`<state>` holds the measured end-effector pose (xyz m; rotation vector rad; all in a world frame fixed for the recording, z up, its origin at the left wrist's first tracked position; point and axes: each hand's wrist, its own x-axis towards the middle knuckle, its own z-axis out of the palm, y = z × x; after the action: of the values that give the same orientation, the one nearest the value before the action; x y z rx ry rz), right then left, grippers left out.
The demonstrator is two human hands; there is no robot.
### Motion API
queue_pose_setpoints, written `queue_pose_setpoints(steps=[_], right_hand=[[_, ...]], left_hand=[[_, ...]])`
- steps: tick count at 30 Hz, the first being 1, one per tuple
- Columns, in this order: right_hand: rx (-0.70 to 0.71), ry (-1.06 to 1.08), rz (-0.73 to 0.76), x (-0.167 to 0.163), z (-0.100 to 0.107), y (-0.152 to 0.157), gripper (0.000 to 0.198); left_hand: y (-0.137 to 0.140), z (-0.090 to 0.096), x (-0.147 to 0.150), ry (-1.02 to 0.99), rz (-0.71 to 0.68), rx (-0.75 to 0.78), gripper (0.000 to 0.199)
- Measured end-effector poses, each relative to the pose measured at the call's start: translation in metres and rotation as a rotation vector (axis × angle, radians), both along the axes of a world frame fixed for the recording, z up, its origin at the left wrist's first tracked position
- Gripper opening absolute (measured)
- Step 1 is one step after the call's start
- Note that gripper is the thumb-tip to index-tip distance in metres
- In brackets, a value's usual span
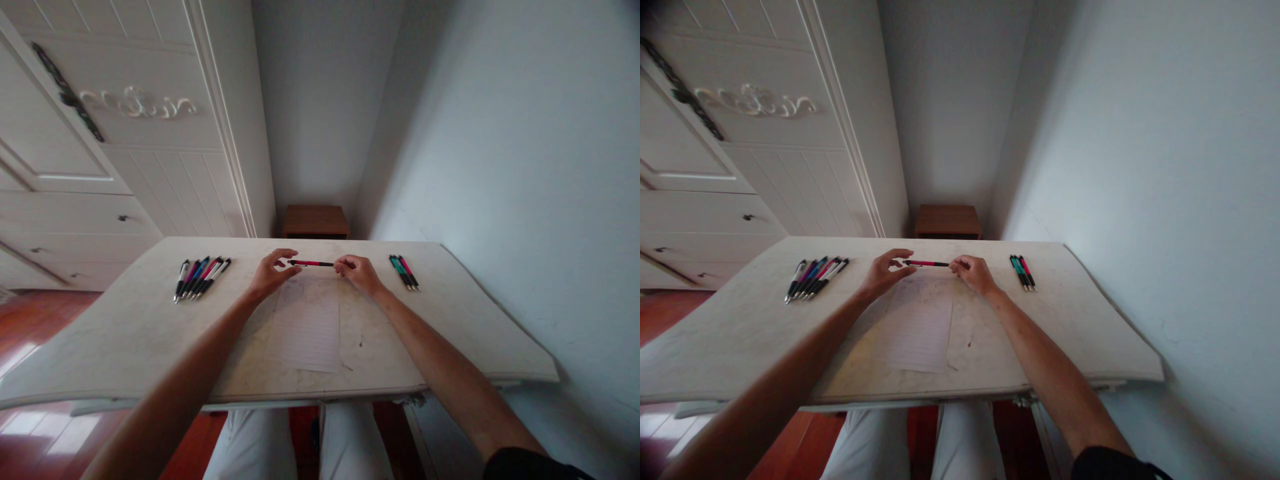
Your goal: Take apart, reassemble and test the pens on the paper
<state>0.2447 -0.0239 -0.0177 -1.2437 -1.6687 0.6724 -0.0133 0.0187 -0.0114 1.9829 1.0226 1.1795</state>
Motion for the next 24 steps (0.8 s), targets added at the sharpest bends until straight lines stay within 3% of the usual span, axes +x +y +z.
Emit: queue_pose_setpoints(steps=[2,9,19,24], right_hand=[[0.006,0.007,-0.004,0.000,0.001,0.000,0.028],[0.023,0.013,-0.008,0.000,0.001,0.000,0.026],[0.000,-0.066,-0.035,-0.004,-0.001,-0.002,0.026],[-0.031,-0.053,0.010,-0.011,0.000,-0.004,0.032]], left_hand=[[-0.001,0.000,0.001,-0.001,0.025,-0.023,0.048],[0.003,-0.002,-0.001,0.137,-0.006,-0.025,0.036],[0.004,-0.008,0.000,-0.009,0.064,0.025,0.012],[0.006,-0.009,-0.001,-0.097,0.085,0.062,0.017]])
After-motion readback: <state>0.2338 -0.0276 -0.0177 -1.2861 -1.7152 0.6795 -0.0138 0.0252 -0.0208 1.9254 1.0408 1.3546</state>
